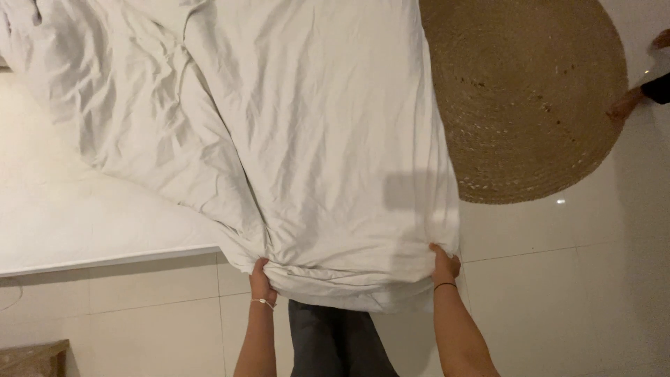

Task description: Smoothing and tucking a white duvet on a bed to make it neat.

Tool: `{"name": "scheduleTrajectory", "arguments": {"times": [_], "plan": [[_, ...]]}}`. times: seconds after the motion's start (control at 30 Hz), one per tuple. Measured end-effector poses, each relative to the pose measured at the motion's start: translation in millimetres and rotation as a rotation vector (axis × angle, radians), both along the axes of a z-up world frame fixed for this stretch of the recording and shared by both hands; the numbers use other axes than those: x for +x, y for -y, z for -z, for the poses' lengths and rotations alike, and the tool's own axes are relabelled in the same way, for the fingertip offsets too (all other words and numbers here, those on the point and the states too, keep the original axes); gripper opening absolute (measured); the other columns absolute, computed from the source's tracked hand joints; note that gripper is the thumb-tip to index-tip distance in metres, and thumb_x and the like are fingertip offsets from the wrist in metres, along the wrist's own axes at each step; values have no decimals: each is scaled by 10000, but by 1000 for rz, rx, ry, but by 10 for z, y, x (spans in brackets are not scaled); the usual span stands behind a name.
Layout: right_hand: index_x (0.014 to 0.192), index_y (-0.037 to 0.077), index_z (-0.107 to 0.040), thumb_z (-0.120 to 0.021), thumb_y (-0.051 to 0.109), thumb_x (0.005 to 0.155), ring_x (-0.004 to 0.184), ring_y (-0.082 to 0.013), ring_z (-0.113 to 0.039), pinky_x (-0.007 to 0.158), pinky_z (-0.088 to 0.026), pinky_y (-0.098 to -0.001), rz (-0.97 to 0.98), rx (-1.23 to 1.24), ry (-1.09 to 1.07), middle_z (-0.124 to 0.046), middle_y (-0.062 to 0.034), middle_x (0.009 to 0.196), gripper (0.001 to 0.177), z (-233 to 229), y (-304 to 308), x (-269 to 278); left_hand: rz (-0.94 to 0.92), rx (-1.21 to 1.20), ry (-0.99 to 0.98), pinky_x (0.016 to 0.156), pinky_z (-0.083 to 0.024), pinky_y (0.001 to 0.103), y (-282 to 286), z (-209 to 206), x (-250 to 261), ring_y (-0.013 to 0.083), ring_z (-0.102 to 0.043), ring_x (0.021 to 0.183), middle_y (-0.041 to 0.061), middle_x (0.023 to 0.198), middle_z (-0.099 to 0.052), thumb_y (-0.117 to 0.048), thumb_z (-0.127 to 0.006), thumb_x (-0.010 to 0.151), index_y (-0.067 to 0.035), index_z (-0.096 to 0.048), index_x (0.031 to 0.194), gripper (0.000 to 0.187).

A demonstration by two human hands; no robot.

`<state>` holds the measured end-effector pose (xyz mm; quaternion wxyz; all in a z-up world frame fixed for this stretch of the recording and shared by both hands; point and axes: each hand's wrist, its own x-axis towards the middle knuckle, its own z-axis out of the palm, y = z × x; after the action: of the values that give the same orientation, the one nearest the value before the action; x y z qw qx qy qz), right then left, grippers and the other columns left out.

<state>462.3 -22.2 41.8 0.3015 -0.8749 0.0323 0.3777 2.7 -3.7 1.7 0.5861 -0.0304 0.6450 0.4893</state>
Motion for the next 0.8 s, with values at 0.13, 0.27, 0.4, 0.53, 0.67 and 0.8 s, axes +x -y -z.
{"name": "scheduleTrajectory", "arguments": {"times": [0.13, 0.27, 0.4, 0.53, 0.67, 0.8], "plan": [[1377, -1, -429, -864, 306, 693, 1238, -371, -455, 1003, -413, -517, 102, 256, 13, -488, -234, 1290, 867, -335, -146, -214, -12, -37, -4, 846, -481, 500, 60, -222, 77, 315, -616, 994, 175, 1135, -639, -208, -668, 749, -60, -586, 1243, 521], [1191, 114, -543, -829, 258, 767, 1059, -278, -544, 884, -456, -443, 133, 312, 269, -558, -121, 1118, 531, 15, 70, 70, -41, -21, 16, 855, -475, 501, 41, -334, 136, 319, -604, 998, 174, 1139, -621, -184, -677, 738, -61, -562, 1278, 565], [1269, 103, -260, -694, -65, 813, 1272, -366, -311, 1029, -250, -555, -84, -243, 371, -278, -243, 1331, 652, 463, -64, 33, 107, -127, -312, 798, -489, 528, 214, -144, 62, 316, -601, 991, 224, 1101, -619, -230, -745, 753, 5, -549, 1258, 591], [1441, 84, -295, -571, -24, 901, 1365, -396, -247, 1082, -191, -655, -474, 105, 589, -230, -218, 1463, 617, -237, -916, -503, 160, -222, -464, 887, -477, 567, 268, 320, -6, 427, -567, 1118, 291, 1189, -580, -279, -752, 769, 50, -507, 1282, 657], [1468, 209, -355, -574, 82, 894, 1395, -349, -280, 1052, -212, -642, -891, 397, 802, -349, -139, 1476, 628, -345, -1675, -1014, 190, -244, -466, 901, -497, 555, 288, 392, -20, 400, -579, 1118, 270, 1185, -590, -281, -760, 765, 29, -515, 1275, 646], [1463, 422, -326, -559, 377, 914, 1432, -433, -117, 1006, -166, -770, -1066, 270, 832, -229, -32, 1574, 598, 165, -1927, -1570, 247, -332, -594, 938, -487, 455, 302, 262, -44, 351, -577, 1126, 197, 1228, -605, -348, -674, 846, -23, -520, 1291, 572]]}}
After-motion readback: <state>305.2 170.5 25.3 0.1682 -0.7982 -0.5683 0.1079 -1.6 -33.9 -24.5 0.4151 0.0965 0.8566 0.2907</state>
